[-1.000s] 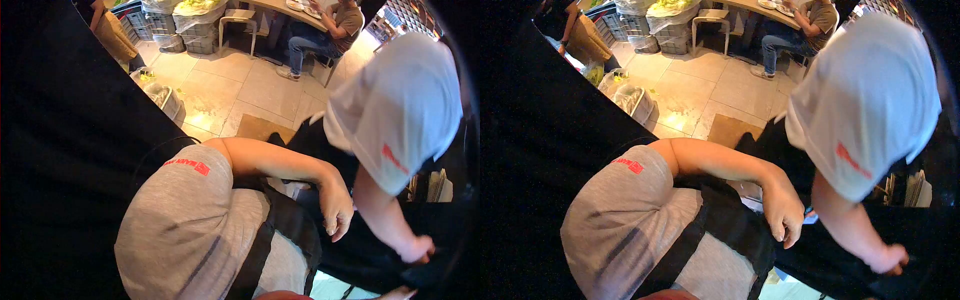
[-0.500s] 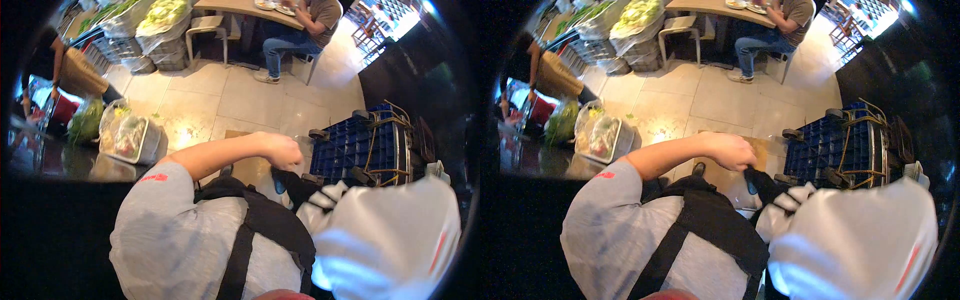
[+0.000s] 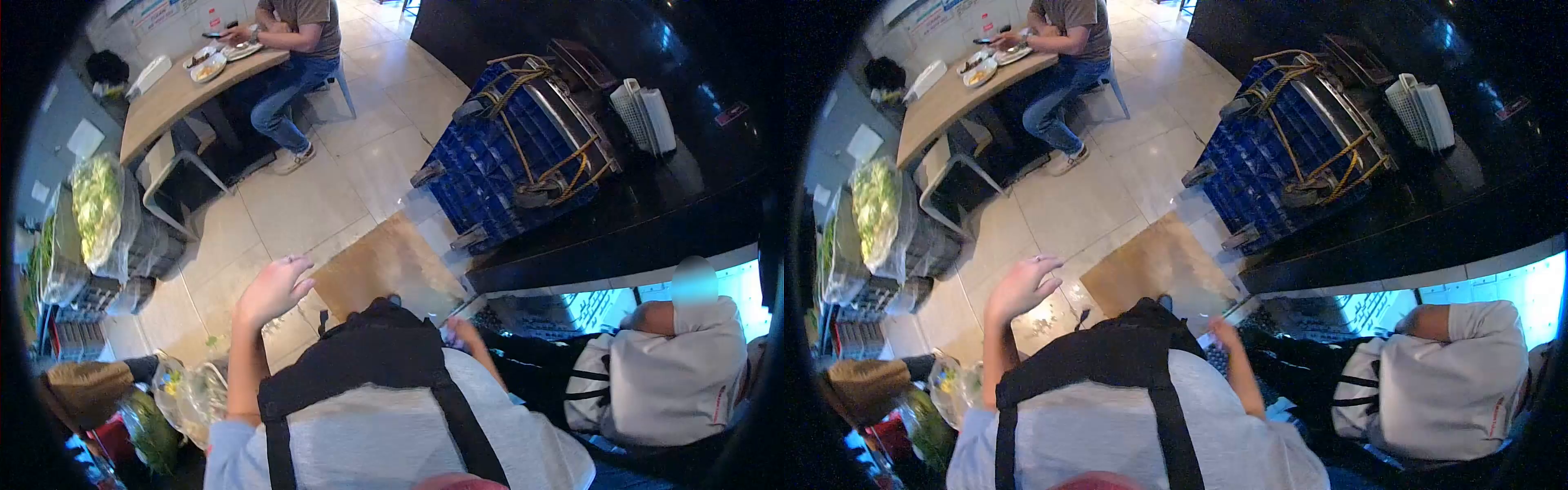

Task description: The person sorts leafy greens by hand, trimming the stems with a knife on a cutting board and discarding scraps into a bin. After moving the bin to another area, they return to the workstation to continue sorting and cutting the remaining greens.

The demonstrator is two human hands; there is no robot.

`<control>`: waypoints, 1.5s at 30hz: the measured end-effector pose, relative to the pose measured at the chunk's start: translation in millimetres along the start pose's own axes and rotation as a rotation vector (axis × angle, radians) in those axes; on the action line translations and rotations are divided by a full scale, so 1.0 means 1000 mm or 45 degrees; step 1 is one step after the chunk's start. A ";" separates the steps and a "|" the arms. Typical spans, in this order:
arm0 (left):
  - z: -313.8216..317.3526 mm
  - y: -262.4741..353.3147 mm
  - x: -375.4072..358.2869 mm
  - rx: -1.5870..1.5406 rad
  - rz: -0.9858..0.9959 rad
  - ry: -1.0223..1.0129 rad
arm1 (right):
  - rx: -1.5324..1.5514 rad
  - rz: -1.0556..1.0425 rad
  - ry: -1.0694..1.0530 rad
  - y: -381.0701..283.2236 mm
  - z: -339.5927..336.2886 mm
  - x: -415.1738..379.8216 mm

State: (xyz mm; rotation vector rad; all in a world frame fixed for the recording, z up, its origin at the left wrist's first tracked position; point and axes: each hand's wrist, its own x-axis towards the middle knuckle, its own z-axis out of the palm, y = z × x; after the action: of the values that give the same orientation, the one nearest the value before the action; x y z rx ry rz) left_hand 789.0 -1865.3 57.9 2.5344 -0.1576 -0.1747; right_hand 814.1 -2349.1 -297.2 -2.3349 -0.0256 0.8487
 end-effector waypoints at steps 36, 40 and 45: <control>-0.222 -0.270 -0.411 0.663 -1.230 2.582 | -0.696 -0.389 -1.027 -0.869 0.413 0.317; -0.256 -0.330 -0.444 0.421 -1.158 2.594 | -0.739 -0.234 -0.891 -0.878 0.410 0.346; -0.307 -0.403 -0.462 0.028 -1.676 1.972 | -0.591 0.040 -0.754 -0.927 0.416 0.364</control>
State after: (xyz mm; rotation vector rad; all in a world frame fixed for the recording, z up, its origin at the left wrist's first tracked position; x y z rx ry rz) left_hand 413.1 -1295.7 122.3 1.6650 1.9630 1.2103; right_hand 1037.8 -1297.1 -208.9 -2.3984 -0.4817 1.6663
